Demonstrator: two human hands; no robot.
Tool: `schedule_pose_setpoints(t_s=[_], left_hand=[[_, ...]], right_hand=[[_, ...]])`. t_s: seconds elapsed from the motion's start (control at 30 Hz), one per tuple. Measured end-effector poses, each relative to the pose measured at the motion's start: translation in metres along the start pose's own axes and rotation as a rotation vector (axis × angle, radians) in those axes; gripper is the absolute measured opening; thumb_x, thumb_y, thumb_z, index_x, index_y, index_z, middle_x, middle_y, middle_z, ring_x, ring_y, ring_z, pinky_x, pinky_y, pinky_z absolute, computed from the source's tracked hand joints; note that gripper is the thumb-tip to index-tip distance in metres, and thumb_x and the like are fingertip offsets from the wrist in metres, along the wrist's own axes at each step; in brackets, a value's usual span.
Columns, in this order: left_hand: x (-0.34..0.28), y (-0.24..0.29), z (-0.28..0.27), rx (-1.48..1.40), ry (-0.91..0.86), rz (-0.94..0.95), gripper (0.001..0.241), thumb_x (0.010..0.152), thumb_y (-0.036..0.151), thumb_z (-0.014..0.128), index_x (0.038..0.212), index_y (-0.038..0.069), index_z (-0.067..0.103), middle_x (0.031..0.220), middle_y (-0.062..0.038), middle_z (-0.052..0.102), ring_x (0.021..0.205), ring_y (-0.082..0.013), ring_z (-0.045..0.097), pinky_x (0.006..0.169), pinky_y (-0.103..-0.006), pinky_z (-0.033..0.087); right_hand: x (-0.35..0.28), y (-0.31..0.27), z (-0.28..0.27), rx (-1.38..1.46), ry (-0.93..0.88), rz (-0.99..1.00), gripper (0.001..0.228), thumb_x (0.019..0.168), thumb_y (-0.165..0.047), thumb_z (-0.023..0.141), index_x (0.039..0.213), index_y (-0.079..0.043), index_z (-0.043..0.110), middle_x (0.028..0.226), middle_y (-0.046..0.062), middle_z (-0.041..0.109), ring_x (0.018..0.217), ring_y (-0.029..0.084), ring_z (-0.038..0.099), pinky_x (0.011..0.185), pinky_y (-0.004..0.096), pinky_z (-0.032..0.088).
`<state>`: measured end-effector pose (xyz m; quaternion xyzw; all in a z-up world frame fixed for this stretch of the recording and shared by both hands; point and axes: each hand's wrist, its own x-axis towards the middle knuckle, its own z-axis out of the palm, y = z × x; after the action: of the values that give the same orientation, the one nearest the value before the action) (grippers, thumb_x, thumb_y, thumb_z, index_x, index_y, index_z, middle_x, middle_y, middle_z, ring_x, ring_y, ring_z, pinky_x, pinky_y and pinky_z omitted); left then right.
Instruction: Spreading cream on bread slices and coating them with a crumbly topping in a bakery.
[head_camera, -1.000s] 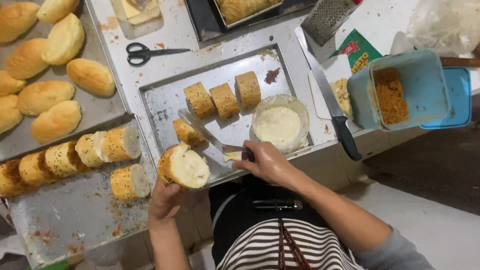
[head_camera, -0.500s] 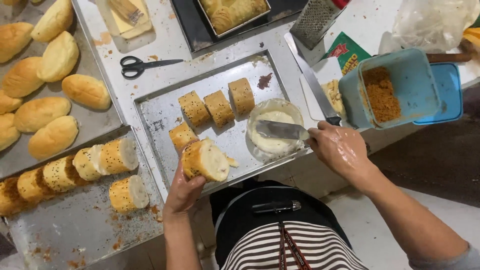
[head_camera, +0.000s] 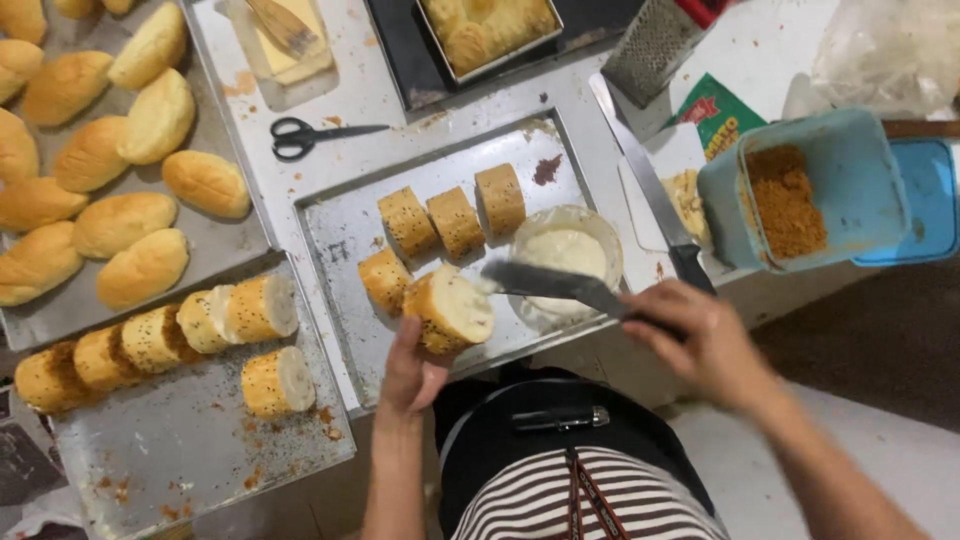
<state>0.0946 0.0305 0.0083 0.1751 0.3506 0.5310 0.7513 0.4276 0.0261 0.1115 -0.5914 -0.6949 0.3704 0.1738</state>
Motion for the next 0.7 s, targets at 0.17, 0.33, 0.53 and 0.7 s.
schedule_pose_setpoints(t_s=[0.17,0.33,0.53,0.7], left_hand=[[0.029,-0.005,0.021,-0.366,-0.096,-0.103,0.081,0.088,0.045,0.071,0.154,0.009,0.039,0.145,-0.018,0.053,0.131,-0.0329,0.052,0.100,-0.0489,0.053],[0.040,0.022,0.044,-0.286,-0.204,-0.082,0.090,0.083,0.042,0.076,0.156,0.011,0.033,0.147,-0.022,0.043,0.135,-0.0380,0.043,0.103,-0.0485,0.052],[0.043,0.019,0.071,-0.074,-0.442,-0.117,0.079,0.090,0.037,0.075,0.152,0.007,0.037,0.137,-0.017,0.048,0.127,-0.0318,0.049,0.096,-0.0430,0.057],[0.042,0.022,0.062,-0.126,-0.284,0.005,0.074,0.089,0.032,0.078,0.150,0.011,0.040,0.134,-0.012,0.052,0.125,-0.0280,0.050,0.101,-0.0437,0.052]], right_hand=[[-0.031,0.011,0.066,-0.229,0.509,-0.397,0.044,0.098,-0.003,0.067,0.139,-0.019,0.064,0.112,0.009,0.065,0.096,0.024,0.061,0.089,0.033,0.053],[-0.050,0.032,0.050,0.003,0.514,-0.192,0.037,0.092,-0.010,0.071,0.129,-0.010,0.070,0.112,0.008,0.070,0.094,0.017,0.067,0.083,0.030,0.053],[-0.023,-0.017,0.016,0.077,0.286,-0.089,0.044,0.096,-0.020,0.065,0.139,-0.010,0.065,0.096,0.005,0.072,0.078,0.015,0.064,0.069,0.032,0.050],[-0.037,-0.008,0.033,0.174,0.157,-0.101,0.034,0.092,-0.016,0.068,0.125,-0.009,0.074,0.082,0.001,0.067,0.071,0.013,0.060,0.065,0.028,0.050]])
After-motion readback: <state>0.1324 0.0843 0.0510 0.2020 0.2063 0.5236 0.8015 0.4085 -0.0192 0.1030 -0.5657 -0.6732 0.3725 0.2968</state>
